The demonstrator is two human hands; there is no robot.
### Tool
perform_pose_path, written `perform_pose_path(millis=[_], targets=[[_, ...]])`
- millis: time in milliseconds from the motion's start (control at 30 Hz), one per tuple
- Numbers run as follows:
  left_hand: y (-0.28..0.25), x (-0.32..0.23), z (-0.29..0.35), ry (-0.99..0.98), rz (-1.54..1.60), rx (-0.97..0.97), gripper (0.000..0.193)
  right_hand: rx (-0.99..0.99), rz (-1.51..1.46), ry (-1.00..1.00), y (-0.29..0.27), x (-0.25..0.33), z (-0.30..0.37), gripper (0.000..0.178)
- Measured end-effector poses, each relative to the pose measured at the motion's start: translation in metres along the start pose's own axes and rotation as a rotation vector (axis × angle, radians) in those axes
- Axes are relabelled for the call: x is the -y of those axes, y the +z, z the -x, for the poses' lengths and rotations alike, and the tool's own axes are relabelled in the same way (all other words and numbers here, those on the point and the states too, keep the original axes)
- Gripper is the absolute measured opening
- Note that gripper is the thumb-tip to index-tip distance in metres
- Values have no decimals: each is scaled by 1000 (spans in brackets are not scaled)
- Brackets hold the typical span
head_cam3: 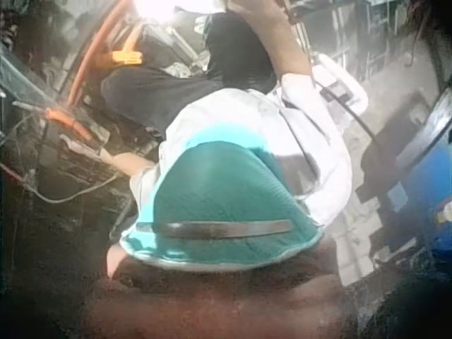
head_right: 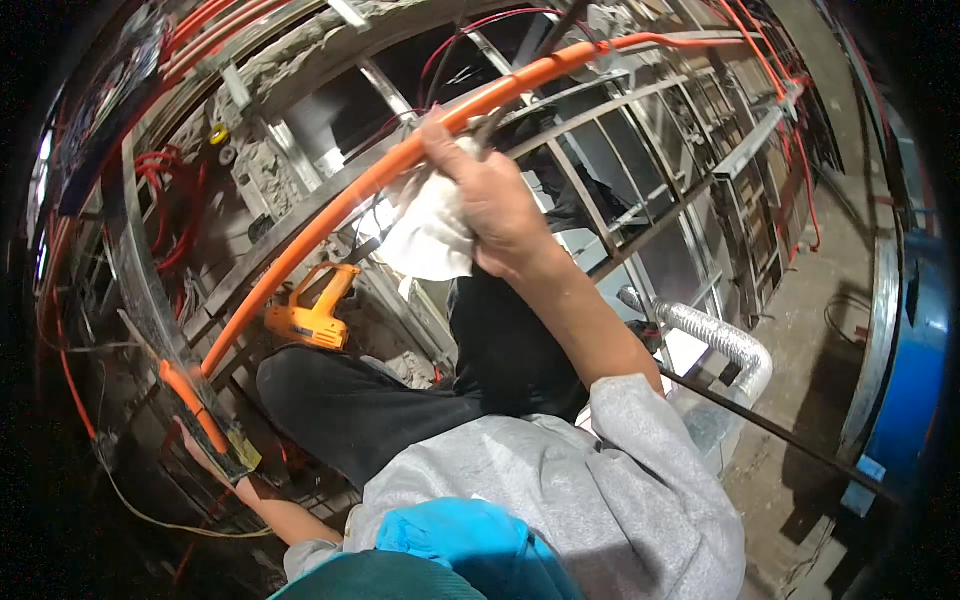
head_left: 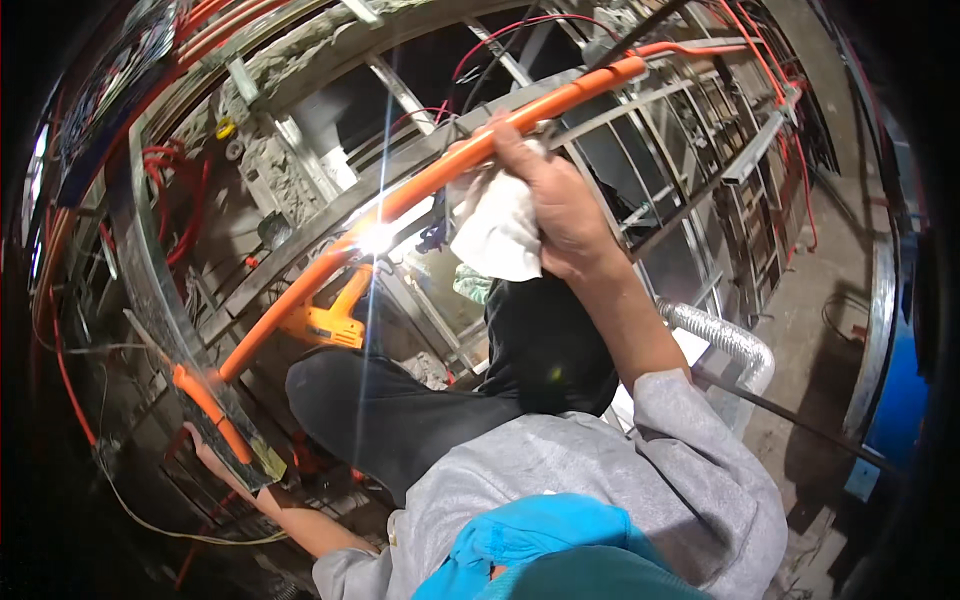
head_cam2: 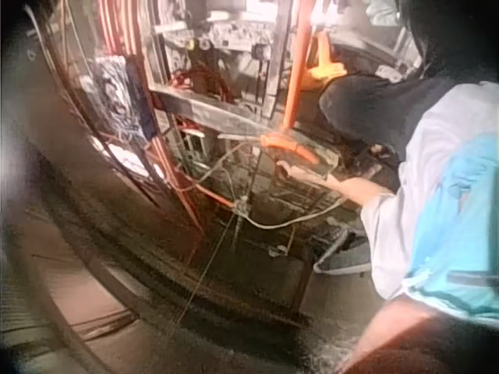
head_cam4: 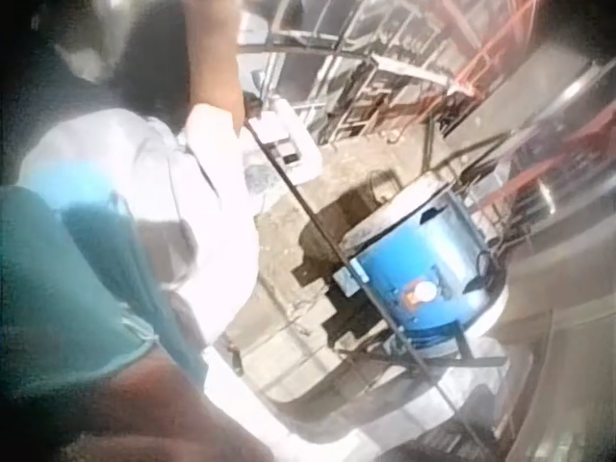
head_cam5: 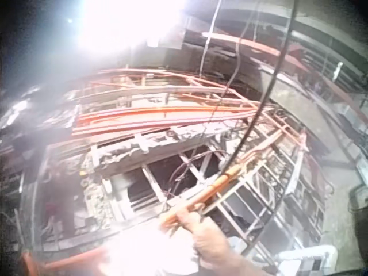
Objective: The person holds an orange conduit pipe and uses a heat gun to apply heat to different sections of it, turning the pipe and wiping it with a cloth.
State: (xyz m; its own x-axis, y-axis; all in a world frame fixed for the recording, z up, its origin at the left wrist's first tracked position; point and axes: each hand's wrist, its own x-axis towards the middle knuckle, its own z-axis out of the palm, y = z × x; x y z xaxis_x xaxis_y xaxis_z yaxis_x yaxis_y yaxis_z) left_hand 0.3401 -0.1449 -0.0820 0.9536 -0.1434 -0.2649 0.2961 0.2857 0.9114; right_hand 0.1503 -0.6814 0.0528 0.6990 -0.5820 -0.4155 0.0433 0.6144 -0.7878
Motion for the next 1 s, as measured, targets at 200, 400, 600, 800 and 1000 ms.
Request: perform_pose_path(millis=[200, 400, 600, 800, 1000], targets=[[0, 1, -10, -11, -7, 43, 62, -43, -77, -70, 1, -12, 4, 29], [0, 0, -16, -19, -13, 67, 61, -180, -81, -248, -21, 6, 2, 26], [8, 0, -20, -18, -12, 82, 60, -172, -64, -215, -36, 7, -6, 24], [11, -3, -19, -33, -30, 88, 59, -90, -76, -96, -38, -4, -14, 29], [13, -4, -16, -42, -47, 94, 58, -23, 173, -47, -32, -15, -22, 27]])
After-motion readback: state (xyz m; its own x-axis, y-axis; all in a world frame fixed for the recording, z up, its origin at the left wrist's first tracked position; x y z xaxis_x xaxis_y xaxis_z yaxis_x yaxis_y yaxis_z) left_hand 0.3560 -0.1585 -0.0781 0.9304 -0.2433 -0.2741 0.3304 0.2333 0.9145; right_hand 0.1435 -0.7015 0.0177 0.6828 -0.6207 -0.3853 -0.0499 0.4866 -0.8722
